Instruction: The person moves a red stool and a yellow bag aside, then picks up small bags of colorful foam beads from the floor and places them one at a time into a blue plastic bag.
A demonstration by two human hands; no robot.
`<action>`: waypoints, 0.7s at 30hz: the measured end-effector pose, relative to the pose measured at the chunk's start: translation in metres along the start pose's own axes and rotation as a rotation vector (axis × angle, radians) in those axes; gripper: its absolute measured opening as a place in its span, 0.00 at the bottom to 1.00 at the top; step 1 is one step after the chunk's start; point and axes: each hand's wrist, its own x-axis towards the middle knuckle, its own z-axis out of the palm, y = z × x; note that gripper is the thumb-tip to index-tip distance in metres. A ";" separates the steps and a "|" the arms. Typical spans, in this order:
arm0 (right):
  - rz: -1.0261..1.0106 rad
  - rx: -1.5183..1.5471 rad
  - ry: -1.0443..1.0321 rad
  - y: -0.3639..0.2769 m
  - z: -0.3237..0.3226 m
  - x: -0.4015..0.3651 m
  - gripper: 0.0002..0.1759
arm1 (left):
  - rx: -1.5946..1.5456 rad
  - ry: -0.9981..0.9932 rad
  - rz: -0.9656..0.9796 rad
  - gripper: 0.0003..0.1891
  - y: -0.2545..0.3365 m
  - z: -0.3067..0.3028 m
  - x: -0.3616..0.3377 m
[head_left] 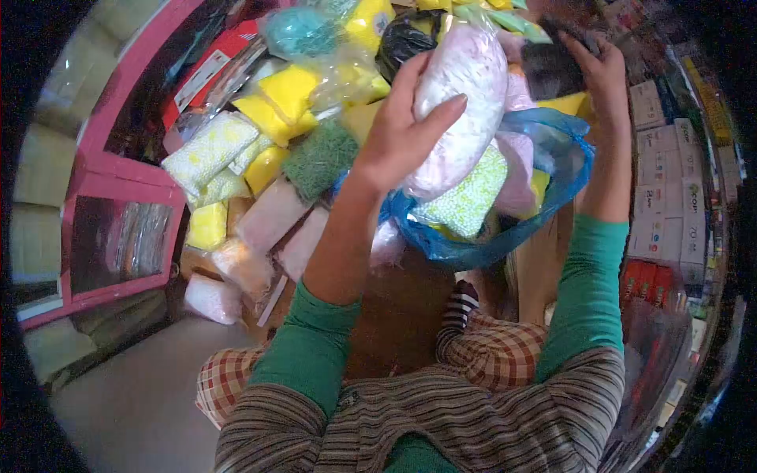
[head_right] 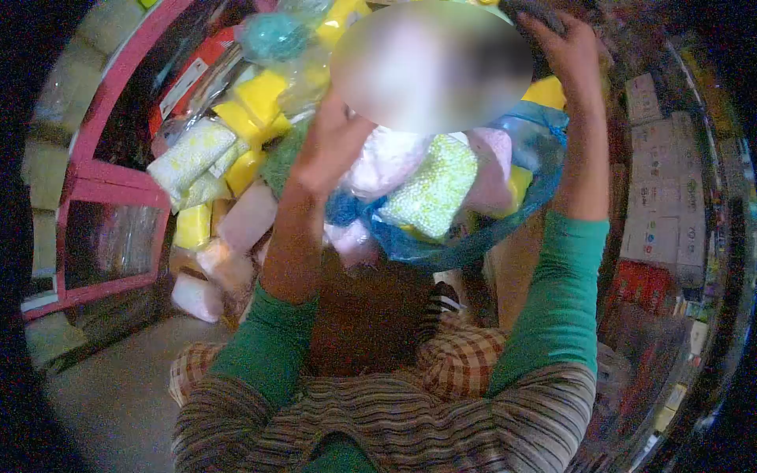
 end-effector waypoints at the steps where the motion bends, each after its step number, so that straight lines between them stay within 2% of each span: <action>1: 0.043 -0.168 -0.019 -0.006 -0.012 -0.007 0.20 | -0.027 -0.015 0.021 0.29 -0.006 0.010 0.002; 2: 0.016 -0.129 -0.183 -0.002 -0.025 -0.009 0.19 | 0.114 -0.017 0.007 0.32 -0.020 0.016 0.003; 3: 0.022 -0.134 -0.182 0.006 -0.033 -0.011 0.19 | 0.344 -0.009 0.114 0.34 -0.033 0.027 0.001; 5: 0.255 -0.308 -0.277 0.020 -0.047 -0.019 0.19 | 0.643 -0.217 0.016 0.37 -0.031 0.061 -0.014; 7: 0.275 -0.246 -0.344 0.022 -0.054 -0.025 0.21 | 0.955 -0.384 0.020 0.40 -0.056 0.106 -0.036; 8: 0.185 -0.364 -0.375 0.033 -0.052 -0.026 0.22 | 0.956 -0.389 0.019 0.40 -0.069 0.118 -0.045; 9: 0.088 -0.481 -0.406 0.041 -0.048 -0.028 0.22 | 0.997 -0.484 0.069 0.40 -0.081 0.126 -0.052; 10: 0.104 -0.457 -0.423 0.042 -0.045 -0.032 0.23 | 1.036 -0.573 0.119 0.39 -0.083 0.132 -0.053; 11: 0.094 -0.456 -0.428 0.042 -0.043 -0.031 0.23 | 1.038 -0.562 0.117 0.39 -0.085 0.138 -0.053; 14: 0.041 -0.448 -0.440 0.029 -0.039 -0.033 0.22 | 0.947 -0.665 0.158 0.35 -0.077 0.143 -0.051; 15: 0.030 -0.435 -0.450 0.022 -0.037 -0.036 0.22 | 0.958 -0.653 0.146 0.35 -0.085 0.143 -0.051; 17: 0.138 -0.393 -0.472 0.016 -0.027 -0.038 0.21 | 0.704 -0.594 0.235 0.35 -0.107 0.139 -0.050; 18: 0.120 -0.424 -0.565 0.021 -0.024 -0.037 0.22 | 0.654 -0.516 0.240 0.30 -0.098 0.133 -0.047; 19: 0.105 -0.411 -0.579 0.015 -0.017 -0.043 0.22 | 0.667 -0.499 0.229 0.30 -0.105 0.129 -0.045; 21: -0.085 -0.415 -0.733 -0.010 -0.013 -0.059 0.22 | -0.041 -0.340 0.021 0.21 -0.114 0.123 -0.029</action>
